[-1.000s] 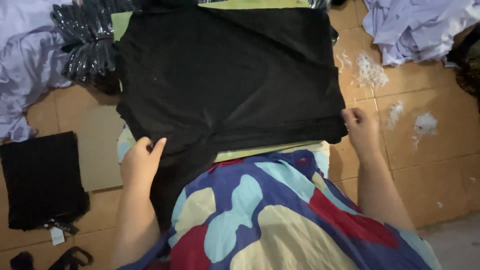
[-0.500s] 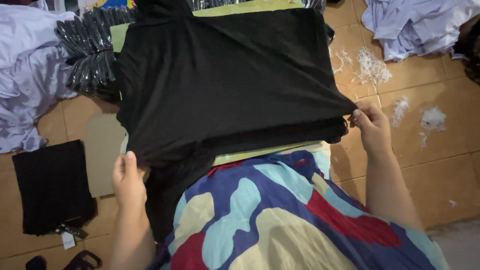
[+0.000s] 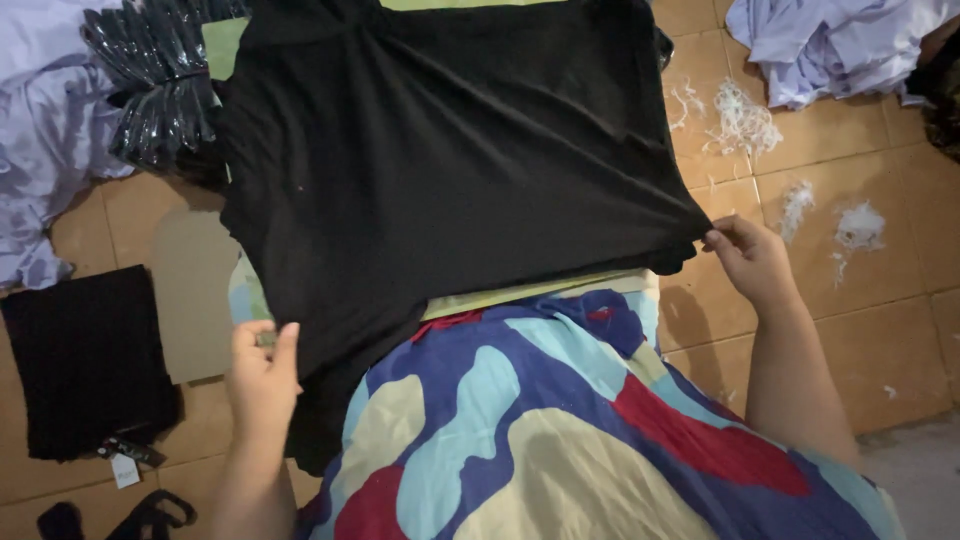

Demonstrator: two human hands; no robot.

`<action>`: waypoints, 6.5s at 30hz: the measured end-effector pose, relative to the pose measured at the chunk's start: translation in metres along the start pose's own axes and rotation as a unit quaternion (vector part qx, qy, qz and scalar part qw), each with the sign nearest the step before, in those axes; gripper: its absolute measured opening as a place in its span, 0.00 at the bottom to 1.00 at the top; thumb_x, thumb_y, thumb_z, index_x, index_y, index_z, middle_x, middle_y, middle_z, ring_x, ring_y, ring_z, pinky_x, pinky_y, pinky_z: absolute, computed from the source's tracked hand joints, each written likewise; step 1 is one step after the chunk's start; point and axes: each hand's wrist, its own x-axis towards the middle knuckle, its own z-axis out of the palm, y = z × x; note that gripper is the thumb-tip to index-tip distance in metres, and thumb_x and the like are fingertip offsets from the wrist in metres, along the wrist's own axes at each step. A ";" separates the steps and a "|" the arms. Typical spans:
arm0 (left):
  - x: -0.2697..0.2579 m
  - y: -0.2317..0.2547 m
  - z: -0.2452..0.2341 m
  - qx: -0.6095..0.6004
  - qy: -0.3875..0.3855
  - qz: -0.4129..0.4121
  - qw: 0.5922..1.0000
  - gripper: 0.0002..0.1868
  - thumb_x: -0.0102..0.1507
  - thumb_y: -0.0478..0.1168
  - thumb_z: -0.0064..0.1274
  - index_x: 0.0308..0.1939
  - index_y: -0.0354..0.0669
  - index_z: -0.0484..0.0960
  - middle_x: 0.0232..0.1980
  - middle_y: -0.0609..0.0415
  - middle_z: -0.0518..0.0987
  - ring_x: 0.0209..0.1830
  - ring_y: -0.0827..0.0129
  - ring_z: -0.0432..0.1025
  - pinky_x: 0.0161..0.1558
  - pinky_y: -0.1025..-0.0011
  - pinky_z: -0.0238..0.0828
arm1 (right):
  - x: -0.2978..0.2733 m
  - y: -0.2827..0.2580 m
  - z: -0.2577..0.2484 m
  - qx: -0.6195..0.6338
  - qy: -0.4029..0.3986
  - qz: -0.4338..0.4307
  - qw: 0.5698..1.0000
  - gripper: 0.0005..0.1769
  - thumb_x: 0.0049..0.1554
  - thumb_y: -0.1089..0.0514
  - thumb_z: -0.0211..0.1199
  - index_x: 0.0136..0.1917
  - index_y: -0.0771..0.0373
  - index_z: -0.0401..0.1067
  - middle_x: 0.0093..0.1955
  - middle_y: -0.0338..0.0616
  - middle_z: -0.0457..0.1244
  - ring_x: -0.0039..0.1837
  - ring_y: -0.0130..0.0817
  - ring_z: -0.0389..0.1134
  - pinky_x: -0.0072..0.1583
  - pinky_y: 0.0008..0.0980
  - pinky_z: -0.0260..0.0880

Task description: The person folds black t-shirts by placing a cardboard insert inside each shirt, folding the sleeves and body, and stacking the finished shirts. The process is repeated for multiple shirts.

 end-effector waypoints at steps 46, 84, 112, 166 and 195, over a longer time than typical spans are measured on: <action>0.242 0.153 0.069 0.317 0.091 0.254 0.909 0.31 0.75 0.60 0.31 0.82 0.63 0.56 0.84 0.46 0.51 0.85 0.52 0.40 0.76 0.36 0.35 | 0.398 -0.004 0.103 -0.051 0.206 0.065 0.975 0.17 0.64 0.34 0.65 0.59 0.41 0.78 0.57 0.34 0.67 0.62 0.40 0.69 0.58 0.53 0.72; 0.194 -0.206 0.046 0.238 0.047 -0.040 0.969 0.37 0.67 0.50 0.52 0.78 0.52 0.57 0.78 0.36 0.55 0.73 0.34 0.56 0.65 0.40 0.62 | 0.140 0.102 0.015 -0.313 0.019 0.010 0.949 0.26 0.72 0.56 0.34 0.76 0.66 0.63 0.78 0.71 0.56 0.72 0.75 0.53 0.63 0.73 0.57; 0.187 -0.226 0.043 -0.255 0.438 -0.091 0.857 0.15 0.62 0.42 0.67 0.46 0.38 0.82 0.47 0.44 0.86 0.48 0.54 0.80 0.49 0.58 0.74 | 0.066 -0.123 0.017 -0.125 0.132 -0.018 0.983 0.26 0.66 0.51 0.55 0.73 0.67 0.69 0.79 0.63 0.48 0.76 0.60 0.51 0.67 0.61 0.54; 0.166 -0.253 0.079 -0.758 0.345 -0.145 0.534 0.39 0.76 0.40 0.43 0.81 0.55 0.33 0.75 0.20 0.49 0.75 0.27 0.55 0.72 0.43 0.69 | 0.097 -0.313 0.240 0.016 -0.001 -0.495 0.869 0.25 0.60 0.72 0.61 0.71 0.65 0.72 0.71 0.71 0.61 0.69 0.75 0.61 0.69 0.64 0.60; -0.005 -0.045 0.003 0.094 0.166 0.131 0.973 0.26 0.60 0.65 0.59 0.43 0.49 0.75 0.34 0.53 0.76 0.41 0.58 0.78 0.39 0.60 0.76 | 0.078 -0.323 0.256 -0.293 -0.169 -0.436 0.834 0.26 0.68 0.37 0.46 0.77 0.36 0.62 0.81 0.43 0.50 0.82 0.44 0.49 0.74 0.49 0.52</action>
